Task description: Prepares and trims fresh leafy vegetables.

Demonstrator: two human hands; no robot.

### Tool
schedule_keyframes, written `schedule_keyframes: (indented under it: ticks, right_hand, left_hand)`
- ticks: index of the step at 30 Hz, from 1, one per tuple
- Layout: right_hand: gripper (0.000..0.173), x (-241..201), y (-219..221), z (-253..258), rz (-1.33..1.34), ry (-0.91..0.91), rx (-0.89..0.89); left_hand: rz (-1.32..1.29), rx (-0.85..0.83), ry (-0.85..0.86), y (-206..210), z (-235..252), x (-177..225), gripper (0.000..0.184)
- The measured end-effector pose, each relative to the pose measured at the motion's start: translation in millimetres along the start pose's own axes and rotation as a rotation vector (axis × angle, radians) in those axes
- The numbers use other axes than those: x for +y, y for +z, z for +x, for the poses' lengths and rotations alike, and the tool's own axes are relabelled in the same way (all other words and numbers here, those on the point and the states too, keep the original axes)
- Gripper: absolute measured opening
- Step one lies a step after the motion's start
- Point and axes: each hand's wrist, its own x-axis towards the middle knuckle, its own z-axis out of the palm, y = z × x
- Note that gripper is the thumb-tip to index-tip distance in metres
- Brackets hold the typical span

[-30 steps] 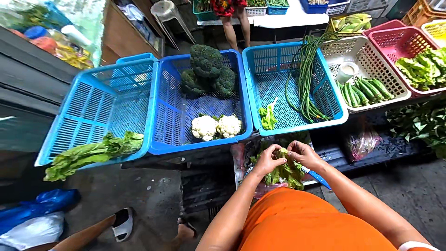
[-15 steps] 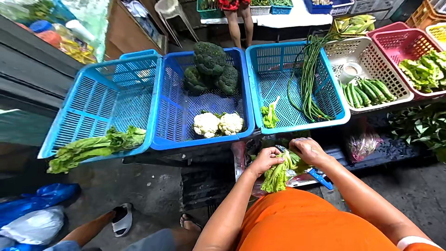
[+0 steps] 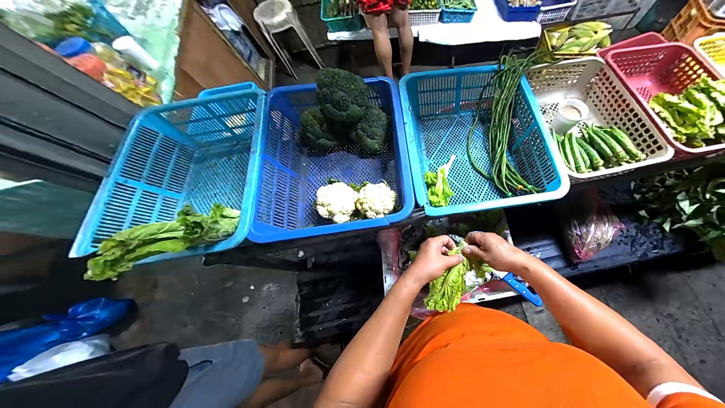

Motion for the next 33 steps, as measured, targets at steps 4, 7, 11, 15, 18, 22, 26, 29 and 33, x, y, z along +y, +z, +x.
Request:
schedule_keyframes:
  ticks: [4,7,11,15,18,22,26,29,33]
  right_hand:
    - [0.039,-1.3,-5.5,-7.8,-0.171,-0.074,-0.11]
    - [0.038,-0.6,-5.8,-13.1,-0.231,-0.128,-0.136]
    - [0.038,-4.6,-6.5,-23.4,-0.284,-0.146,-0.175]
    - [0.036,-7.6,-11.8,-33.8,-0.308,-0.152,-0.183]
    - [0.035,7.1,-21.9,-39.5,-0.22,-0.159,-0.085]
    - [0.025,43.5,-22.8,-29.9,0.082,-0.028,0.328]
    - [0.044,79.5,-8.4,-14.4,0.143,0.297,0.442]
    - [0.047,111.4,12.5,-18.0,-0.049,0.451,0.2]
    - [0.055,141.3,50.4,-30.7,-0.245,0.713,-0.043]
  left_hand:
    - [0.286,-0.078,0.036,-2.1,-6.2,11.7,0.032]
    - [0.473,-0.175,0.045,-5.3,-9.7,29.4,0.033]
    - [0.639,-0.302,0.081,-9.1,-10.8,49.4,0.033]
    - [0.758,-0.351,0.092,-14.9,-15.2,68.3,0.032]
    - [0.807,-0.263,0.129,-34.6,-15.7,81.1,0.025]
    - [0.805,-0.009,0.19,-67.4,-2.8,121.2,0.025]
    - [0.851,0.298,0.189,-88.6,35.8,162.7,0.029]
    - [0.911,0.357,0.113,-98.1,79.2,166.0,0.037]
    - [0.996,0.32,0.061,-89.8,107.7,132.8,0.056]
